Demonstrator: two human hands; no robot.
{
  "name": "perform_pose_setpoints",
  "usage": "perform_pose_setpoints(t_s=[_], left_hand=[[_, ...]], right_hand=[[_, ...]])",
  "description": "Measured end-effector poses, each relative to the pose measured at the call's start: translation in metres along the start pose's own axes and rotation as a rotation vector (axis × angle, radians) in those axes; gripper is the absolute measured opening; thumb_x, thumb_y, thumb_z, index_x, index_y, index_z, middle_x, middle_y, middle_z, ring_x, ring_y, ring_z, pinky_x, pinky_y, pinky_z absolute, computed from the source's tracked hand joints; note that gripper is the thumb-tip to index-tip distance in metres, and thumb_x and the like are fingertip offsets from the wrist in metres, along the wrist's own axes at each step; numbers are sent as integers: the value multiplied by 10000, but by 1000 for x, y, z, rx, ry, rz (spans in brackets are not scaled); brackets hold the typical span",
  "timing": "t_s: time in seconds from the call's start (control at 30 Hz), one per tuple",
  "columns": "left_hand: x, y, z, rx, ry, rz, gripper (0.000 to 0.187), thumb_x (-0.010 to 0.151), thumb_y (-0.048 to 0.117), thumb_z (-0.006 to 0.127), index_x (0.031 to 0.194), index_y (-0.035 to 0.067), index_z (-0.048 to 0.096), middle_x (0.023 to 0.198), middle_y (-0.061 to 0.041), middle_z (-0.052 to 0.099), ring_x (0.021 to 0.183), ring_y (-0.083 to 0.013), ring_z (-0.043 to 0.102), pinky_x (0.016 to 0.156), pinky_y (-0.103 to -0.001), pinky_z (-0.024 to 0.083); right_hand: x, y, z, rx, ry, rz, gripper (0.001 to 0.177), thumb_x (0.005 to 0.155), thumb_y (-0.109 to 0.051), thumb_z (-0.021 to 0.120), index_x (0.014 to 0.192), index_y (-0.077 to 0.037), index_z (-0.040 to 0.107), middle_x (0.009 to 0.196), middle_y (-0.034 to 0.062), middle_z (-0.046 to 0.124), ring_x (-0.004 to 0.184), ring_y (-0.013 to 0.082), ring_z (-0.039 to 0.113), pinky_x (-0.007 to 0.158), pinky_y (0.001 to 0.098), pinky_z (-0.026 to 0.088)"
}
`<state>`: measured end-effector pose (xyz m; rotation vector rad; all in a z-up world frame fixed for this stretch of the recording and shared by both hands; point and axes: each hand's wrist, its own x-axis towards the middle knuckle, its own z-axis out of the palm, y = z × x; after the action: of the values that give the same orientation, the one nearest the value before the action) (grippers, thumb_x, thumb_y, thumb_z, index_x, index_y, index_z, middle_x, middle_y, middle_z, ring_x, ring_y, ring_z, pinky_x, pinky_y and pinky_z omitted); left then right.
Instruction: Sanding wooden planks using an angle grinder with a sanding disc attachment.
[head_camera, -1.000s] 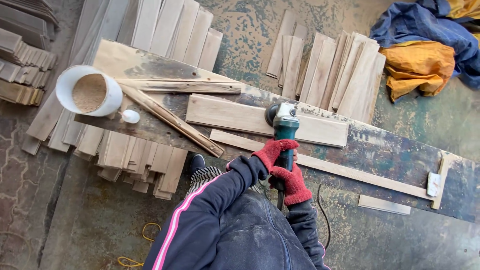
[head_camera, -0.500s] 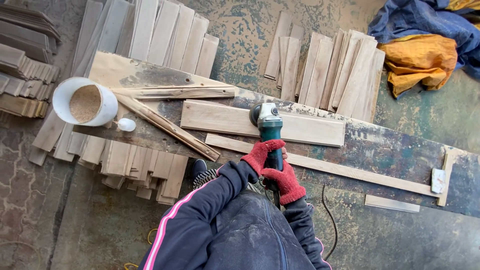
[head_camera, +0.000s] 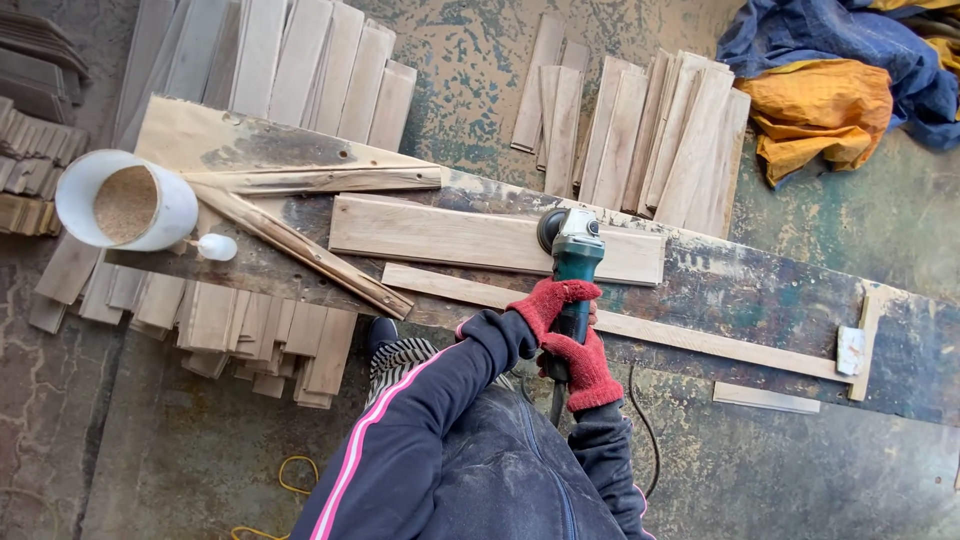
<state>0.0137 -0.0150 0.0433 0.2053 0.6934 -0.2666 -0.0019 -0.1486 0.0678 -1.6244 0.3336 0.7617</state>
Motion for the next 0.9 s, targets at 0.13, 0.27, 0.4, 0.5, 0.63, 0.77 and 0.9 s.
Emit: perform_pose_setpoints(t_s=[0.13,0.27,0.4,0.5,0.63,0.77,0.9], left_hand=[[1,-3,-7,-27,17,39,215,723,114,855,864,23,719,721,-184,711,674,-335,754,637,-495,642],[-3,-4,-19,-112,32,43,238,750,186,824,886,26,711,729,-171,697,673,-328,743,654,-487,644],[-9,-5,-50,-91,-4,129,258,737,56,860,932,-2,701,728,-230,702,658,-390,746,639,-561,631],[-24,7,-71,-167,11,118,211,735,52,842,886,-9,708,696,-220,687,618,-399,731,583,-580,622],[-61,26,-96,-224,59,206,390,706,-16,851,1023,25,628,658,-248,635,556,-446,697,534,-563,608],[-113,50,-114,-244,122,251,405,698,-20,839,1026,57,615,665,-199,642,579,-381,717,549,-486,620],[-129,64,-147,-218,133,341,470,671,14,894,1043,82,615,676,-200,652,587,-380,726,545,-527,631]], right_hand=[[-5,-4,7,-57,-52,2,486,563,-59,923,952,2,637,693,225,618,546,369,677,438,537,598],[-2,10,11,-67,-64,11,503,545,-48,934,953,7,645,694,243,626,546,401,681,426,576,586],[-14,15,28,-74,-85,16,515,543,-42,934,954,9,628,679,257,619,527,421,676,423,590,579],[-23,20,51,-91,-115,23,528,525,-24,945,935,39,619,636,281,598,476,443,659,394,573,566],[-33,34,87,-158,-165,33,527,529,-36,951,926,44,615,635,276,606,486,430,671,395,548,571],[-55,33,130,-200,-225,39,513,530,-32,938,919,48,614,627,259,604,489,413,669,394,519,575],[-55,44,161,-243,-284,30,506,554,-39,943,925,64,616,623,283,608,481,431,668,383,517,570]])
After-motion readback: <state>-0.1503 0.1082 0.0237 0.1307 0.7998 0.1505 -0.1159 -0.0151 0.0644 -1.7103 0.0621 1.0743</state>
